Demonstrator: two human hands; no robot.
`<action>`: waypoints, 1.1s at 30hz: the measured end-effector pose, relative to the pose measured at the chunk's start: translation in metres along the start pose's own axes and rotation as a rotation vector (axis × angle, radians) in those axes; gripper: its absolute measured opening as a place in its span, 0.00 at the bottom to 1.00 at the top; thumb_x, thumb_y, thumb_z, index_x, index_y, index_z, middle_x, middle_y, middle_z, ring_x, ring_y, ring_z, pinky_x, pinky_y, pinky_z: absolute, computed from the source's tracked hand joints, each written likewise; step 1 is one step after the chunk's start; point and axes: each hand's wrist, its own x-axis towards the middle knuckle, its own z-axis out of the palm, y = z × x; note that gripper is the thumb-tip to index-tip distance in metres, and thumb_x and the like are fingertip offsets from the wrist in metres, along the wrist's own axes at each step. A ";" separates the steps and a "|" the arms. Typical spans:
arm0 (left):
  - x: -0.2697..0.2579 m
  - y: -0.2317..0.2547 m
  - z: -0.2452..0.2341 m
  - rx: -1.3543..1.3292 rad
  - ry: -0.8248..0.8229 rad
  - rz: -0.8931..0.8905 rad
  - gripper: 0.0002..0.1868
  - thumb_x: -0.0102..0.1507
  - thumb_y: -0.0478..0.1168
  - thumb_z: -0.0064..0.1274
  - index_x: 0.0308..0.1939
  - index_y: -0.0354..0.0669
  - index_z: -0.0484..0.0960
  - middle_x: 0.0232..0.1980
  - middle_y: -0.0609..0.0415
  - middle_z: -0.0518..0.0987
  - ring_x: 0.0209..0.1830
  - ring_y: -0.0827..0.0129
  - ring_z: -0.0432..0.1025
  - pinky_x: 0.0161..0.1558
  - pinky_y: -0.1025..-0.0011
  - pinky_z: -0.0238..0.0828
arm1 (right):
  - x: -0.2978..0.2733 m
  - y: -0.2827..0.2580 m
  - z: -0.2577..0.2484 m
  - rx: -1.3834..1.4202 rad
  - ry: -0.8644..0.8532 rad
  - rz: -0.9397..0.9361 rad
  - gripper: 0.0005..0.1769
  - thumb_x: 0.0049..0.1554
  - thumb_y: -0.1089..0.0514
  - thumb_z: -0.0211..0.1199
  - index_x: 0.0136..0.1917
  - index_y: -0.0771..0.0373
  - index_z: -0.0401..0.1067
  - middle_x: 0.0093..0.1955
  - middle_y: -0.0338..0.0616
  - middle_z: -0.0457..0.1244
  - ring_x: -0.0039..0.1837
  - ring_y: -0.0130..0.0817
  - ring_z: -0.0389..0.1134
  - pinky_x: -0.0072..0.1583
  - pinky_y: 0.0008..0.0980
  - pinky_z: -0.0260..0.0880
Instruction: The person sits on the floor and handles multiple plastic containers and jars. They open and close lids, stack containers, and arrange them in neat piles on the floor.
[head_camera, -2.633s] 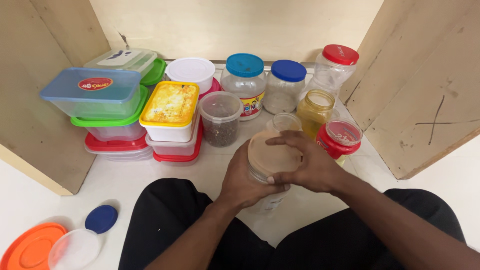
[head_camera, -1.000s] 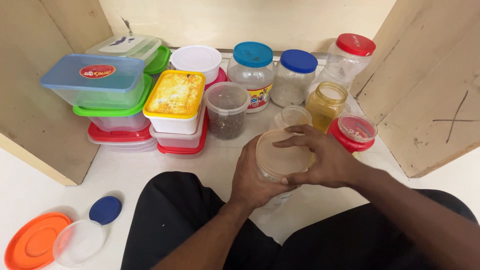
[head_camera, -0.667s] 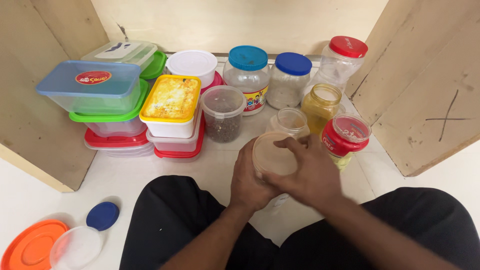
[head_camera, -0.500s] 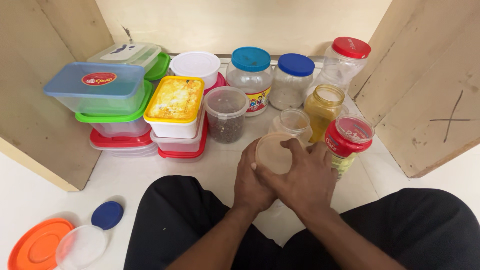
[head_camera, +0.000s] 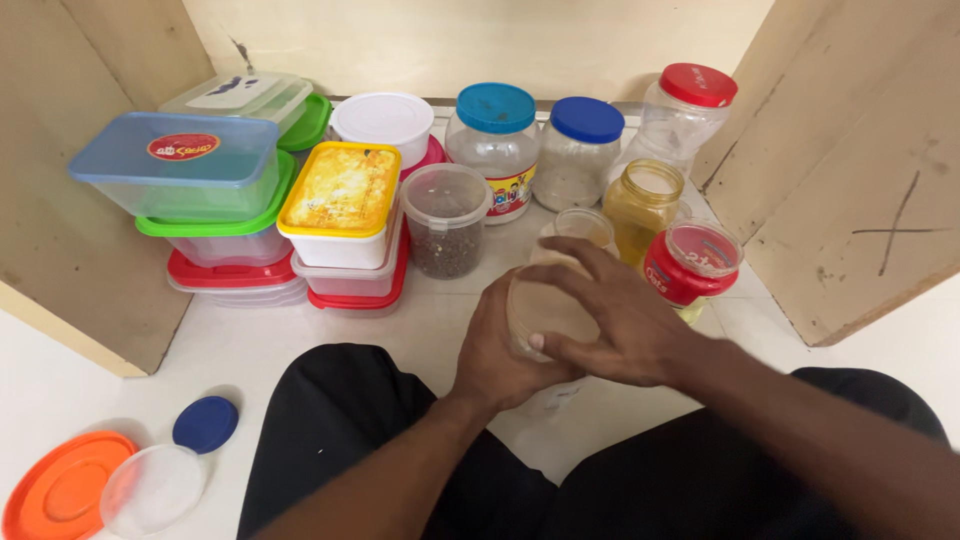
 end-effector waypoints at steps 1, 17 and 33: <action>0.001 -0.001 -0.003 -0.001 -0.025 0.037 0.65 0.40 0.55 0.77 0.74 0.35 0.59 0.71 0.43 0.69 0.73 0.54 0.65 0.70 0.59 0.64 | 0.004 0.005 -0.001 -0.007 -0.040 -0.051 0.40 0.53 0.32 0.59 0.73 0.50 0.63 0.80 0.56 0.48 0.79 0.59 0.50 0.71 0.59 0.54; 0.004 -0.002 -0.009 -0.042 -0.143 -0.008 0.63 0.41 0.54 0.77 0.74 0.37 0.61 0.72 0.45 0.69 0.75 0.58 0.65 0.73 0.61 0.61 | 0.014 0.018 0.011 0.125 -0.030 -0.148 0.35 0.50 0.41 0.64 0.69 0.51 0.69 0.73 0.52 0.59 0.76 0.52 0.57 0.71 0.51 0.59; -0.023 0.015 0.045 0.273 0.275 -0.077 0.53 0.50 0.49 0.71 0.72 0.38 0.57 0.71 0.42 0.64 0.73 0.47 0.58 0.69 0.55 0.55 | 0.028 -0.053 0.072 -0.225 0.601 0.815 0.34 0.48 0.35 0.67 0.64 0.50 0.74 0.64 0.58 0.61 0.65 0.60 0.62 0.59 0.56 0.67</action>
